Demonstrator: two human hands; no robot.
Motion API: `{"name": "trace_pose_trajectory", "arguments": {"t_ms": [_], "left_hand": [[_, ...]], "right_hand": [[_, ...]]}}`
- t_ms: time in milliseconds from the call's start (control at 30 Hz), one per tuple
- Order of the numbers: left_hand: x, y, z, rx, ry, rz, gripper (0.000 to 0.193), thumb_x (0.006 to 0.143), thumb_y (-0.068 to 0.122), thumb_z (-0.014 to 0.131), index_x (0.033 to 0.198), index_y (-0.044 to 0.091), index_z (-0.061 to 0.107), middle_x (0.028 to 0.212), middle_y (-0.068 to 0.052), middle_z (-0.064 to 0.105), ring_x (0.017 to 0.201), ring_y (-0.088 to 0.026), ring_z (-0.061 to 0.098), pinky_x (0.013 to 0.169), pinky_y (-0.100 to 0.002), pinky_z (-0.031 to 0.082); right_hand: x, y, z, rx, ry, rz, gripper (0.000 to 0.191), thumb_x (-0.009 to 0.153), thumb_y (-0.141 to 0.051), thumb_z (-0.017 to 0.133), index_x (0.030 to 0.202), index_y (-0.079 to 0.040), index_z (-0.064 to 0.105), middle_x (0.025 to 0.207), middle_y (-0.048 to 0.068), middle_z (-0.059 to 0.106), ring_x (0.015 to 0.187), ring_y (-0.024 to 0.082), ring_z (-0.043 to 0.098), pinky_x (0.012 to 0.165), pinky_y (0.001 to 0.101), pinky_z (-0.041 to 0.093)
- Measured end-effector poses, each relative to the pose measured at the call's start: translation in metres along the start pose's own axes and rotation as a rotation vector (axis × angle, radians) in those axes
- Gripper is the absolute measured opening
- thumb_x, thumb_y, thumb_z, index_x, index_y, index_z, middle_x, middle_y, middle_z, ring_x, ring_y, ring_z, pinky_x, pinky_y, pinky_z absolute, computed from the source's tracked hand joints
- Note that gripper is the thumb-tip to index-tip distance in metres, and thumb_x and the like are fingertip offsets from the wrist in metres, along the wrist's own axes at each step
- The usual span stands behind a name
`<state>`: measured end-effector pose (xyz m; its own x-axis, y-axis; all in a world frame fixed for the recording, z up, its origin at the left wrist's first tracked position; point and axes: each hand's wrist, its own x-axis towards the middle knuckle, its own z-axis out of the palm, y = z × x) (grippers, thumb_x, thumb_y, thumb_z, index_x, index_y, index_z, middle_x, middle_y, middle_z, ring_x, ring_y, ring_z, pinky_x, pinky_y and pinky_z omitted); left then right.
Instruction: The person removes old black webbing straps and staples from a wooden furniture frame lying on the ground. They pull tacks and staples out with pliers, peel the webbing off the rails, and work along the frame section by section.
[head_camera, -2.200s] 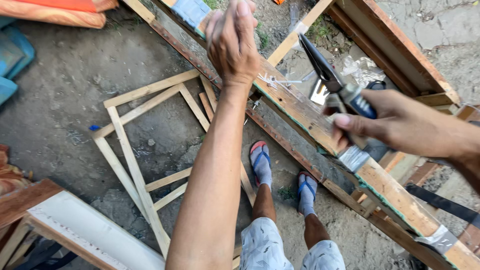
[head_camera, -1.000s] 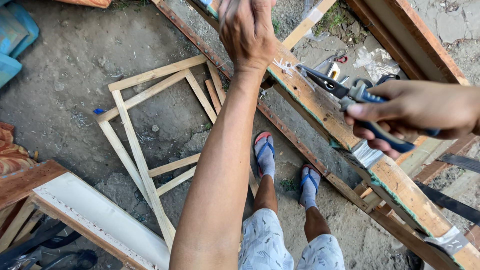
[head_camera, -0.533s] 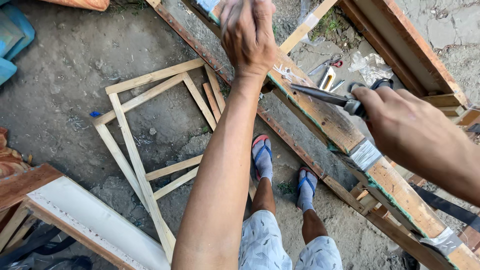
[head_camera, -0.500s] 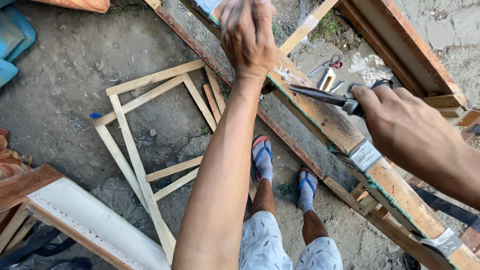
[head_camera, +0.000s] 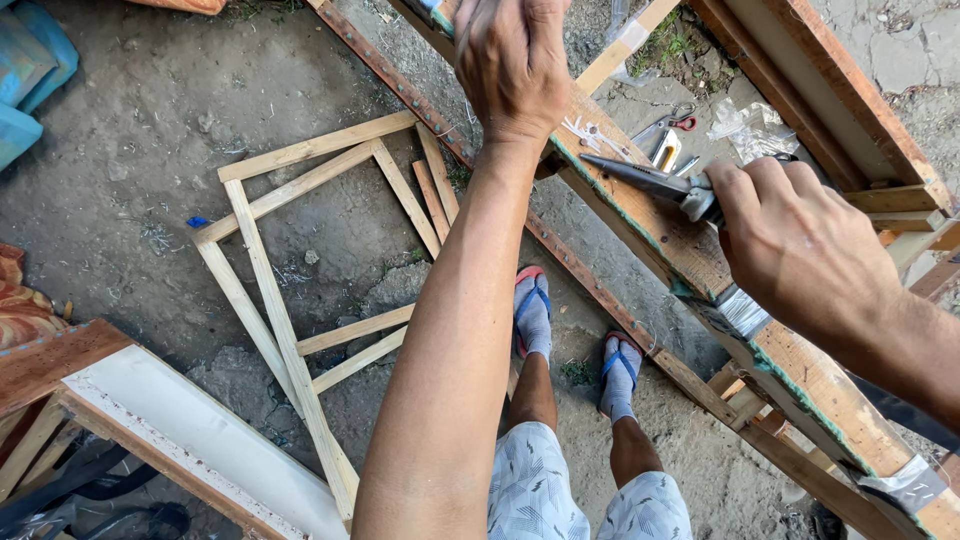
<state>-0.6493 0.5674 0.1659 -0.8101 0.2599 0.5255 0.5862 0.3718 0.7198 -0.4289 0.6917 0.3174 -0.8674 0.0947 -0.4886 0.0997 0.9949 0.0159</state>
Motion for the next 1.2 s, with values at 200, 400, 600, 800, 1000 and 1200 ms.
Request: {"name": "trace_pose_trajectory", "arguments": {"t_ms": [200, 400, 600, 800, 1000, 1200], "left_hand": [[-0.004, -0.012, 0.008, -0.032, -0.022, -0.017, 0.061, 0.110, 0.053, 0.029, 0.080, 0.013, 0.063, 0.072, -0.004, 0.064, 0.076, -0.029, 0.063, 0.093, -0.046, 0.046], [-0.005, -0.015, 0.008, 0.027, -0.069, -0.036, 0.058, 0.109, 0.050, 0.031, 0.081, 0.011, 0.064, 0.070, -0.007, 0.062, 0.076, -0.030, 0.062, 0.097, -0.046, 0.047], [0.002, 0.004, -0.010, -0.064, -0.059, -0.034, 0.063, 0.112, 0.049, 0.023, 0.086, 0.015, 0.068, 0.085, -0.003, 0.073, 0.090, -0.028, 0.067, 0.104, -0.044, 0.043], [0.005, 0.014, -0.016, -0.071, -0.119, -0.085, 0.061, 0.112, 0.048, 0.021, 0.095, 0.012, 0.067, 0.085, 0.001, 0.074, 0.092, -0.023, 0.070, 0.115, -0.045, 0.041], [0.002, 0.013, -0.013, -0.018, -0.082, -0.041, 0.062, 0.112, 0.049, 0.023, 0.087, 0.014, 0.067, 0.084, -0.002, 0.071, 0.093, -0.027, 0.068, 0.110, -0.043, 0.044], [0.001, 0.011, -0.013, -0.026, -0.082, -0.030, 0.056, 0.112, 0.046, 0.027, 0.089, 0.014, 0.068, 0.087, -0.003, 0.073, 0.094, -0.028, 0.068, 0.109, -0.043, 0.043]], "right_hand": [[0.006, -0.004, -0.008, -0.040, -0.108, 0.008, 0.033, 0.106, -0.015, 0.047, 0.134, 0.000, 0.051, 0.091, 0.013, 0.062, 0.079, 0.023, 0.066, 0.061, 0.0342, 0.057], [0.032, 0.009, -0.024, 0.722, -0.766, 0.299, 0.038, 0.105, -0.037, 0.047, 0.108, 0.001, 0.052, 0.078, 0.018, 0.067, 0.065, 0.027, 0.068, 0.061, 0.0386, 0.059], [0.011, 0.019, 0.000, 1.642, -0.735, -0.011, 0.040, 0.105, -0.038, 0.051, 0.117, 0.000, 0.054, 0.085, 0.012, 0.073, 0.069, 0.024, 0.076, 0.061, 0.0361, 0.065], [-0.019, 0.033, 0.002, 0.484, -0.669, 0.268, 0.051, 0.102, -0.037, 0.053, 0.150, -0.021, 0.045, 0.093, 0.005, 0.069, 0.069, 0.021, 0.067, 0.058, 0.0311, 0.061], [-0.017, 0.031, 0.007, -0.153, -0.267, 0.012, 0.051, 0.098, -0.023, 0.054, 0.147, -0.012, 0.050, 0.105, 0.006, 0.070, 0.089, 0.017, 0.073, 0.079, 0.0306, 0.062], [-0.011, 0.037, 0.024, -0.148, -0.074, -0.084, 0.046, 0.098, -0.013, 0.055, 0.142, -0.004, 0.052, 0.106, 0.011, 0.069, 0.093, 0.021, 0.070, 0.089, 0.0326, 0.060]]}}
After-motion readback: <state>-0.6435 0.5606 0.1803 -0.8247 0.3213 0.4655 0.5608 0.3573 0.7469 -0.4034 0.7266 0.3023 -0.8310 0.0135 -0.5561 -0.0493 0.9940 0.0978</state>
